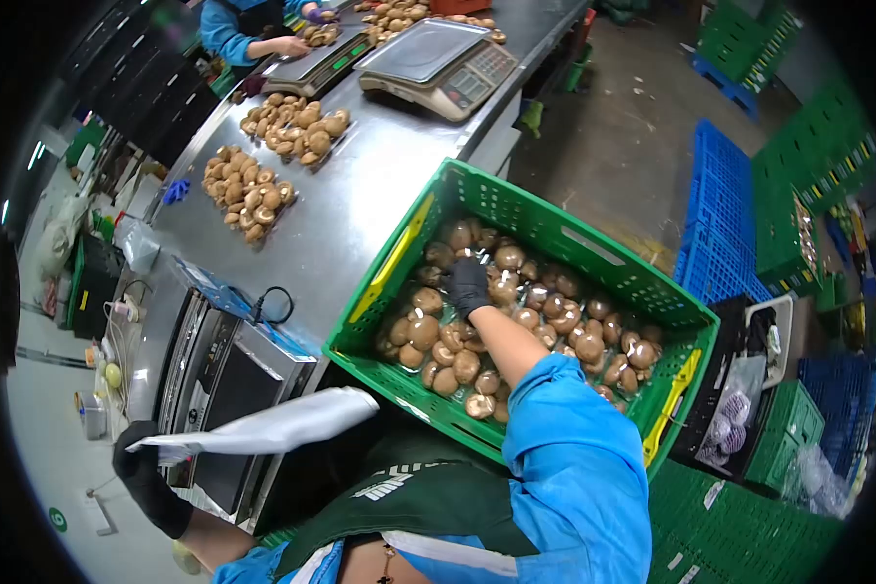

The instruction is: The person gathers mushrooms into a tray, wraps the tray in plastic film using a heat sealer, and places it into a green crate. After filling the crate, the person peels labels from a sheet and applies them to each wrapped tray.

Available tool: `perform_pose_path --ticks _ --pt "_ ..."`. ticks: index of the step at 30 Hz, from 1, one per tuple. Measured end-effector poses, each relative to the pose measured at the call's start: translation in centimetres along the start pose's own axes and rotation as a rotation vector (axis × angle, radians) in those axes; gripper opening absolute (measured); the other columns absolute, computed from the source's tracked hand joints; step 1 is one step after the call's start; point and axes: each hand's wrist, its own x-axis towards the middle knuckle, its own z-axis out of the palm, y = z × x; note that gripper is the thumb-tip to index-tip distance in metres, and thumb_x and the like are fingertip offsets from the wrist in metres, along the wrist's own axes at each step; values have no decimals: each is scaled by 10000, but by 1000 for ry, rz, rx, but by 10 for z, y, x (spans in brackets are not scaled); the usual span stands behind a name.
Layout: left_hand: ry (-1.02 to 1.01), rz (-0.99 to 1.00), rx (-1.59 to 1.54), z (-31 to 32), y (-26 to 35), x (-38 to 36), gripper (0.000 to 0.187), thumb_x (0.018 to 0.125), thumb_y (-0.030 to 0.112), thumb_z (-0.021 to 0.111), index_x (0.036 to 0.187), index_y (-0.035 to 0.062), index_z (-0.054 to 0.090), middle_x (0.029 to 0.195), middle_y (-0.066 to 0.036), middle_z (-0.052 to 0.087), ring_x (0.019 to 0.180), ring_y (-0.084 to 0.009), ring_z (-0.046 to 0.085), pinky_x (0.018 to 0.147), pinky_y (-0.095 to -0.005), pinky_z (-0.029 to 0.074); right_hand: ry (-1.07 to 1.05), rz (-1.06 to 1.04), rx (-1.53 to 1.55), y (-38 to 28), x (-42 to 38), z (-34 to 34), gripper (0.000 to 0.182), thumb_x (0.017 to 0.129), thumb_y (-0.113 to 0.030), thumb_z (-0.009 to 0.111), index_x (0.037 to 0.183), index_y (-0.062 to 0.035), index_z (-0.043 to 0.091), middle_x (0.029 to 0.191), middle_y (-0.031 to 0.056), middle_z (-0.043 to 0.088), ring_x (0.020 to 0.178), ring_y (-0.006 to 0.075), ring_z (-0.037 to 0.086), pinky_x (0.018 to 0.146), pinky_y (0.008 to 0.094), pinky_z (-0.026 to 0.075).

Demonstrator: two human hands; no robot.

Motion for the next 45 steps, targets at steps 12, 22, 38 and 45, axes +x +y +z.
perform_pose_path --ticks 12,22,38,45 --pt "-384 -518 -417 147 -6 61 284 764 22 546 1041 -19 596 979 -85 617 894 -141 560 815 -269 424 -385 190 1016 -81 24 -107 511 725 -183 680 1182 -74 477 1059 99 572 922 186 565 777 330 464" --pt "-467 -248 -426 224 -16 65 75 762 61 636 827 25 635 748 -12 619 701 -70 538 648 -220 421 -265 -20 754 -178 -100 -228 148 793 -155 643 826 -16 602 652 31 559 575 95 495 542 250 411" --pt "-683 -22 -154 268 23 54 176 738 137 697 682 7 591 564 30 523 546 -23 412 476 -216 356 -64 -120 483 -175 -96 -254 245 800 -282 610 916 -85 522 627 98 570 552 281 579 503 354 451" --pt "-871 -243 -136 250 4 47 170 675 40 684 821 -22 622 697 -7 606 647 -51 501 577 -232 414 87 173 1033 -149 -104 -212 119 859 -158 547 932 -64 545 777 46 598 749 131 575 633 282 461"
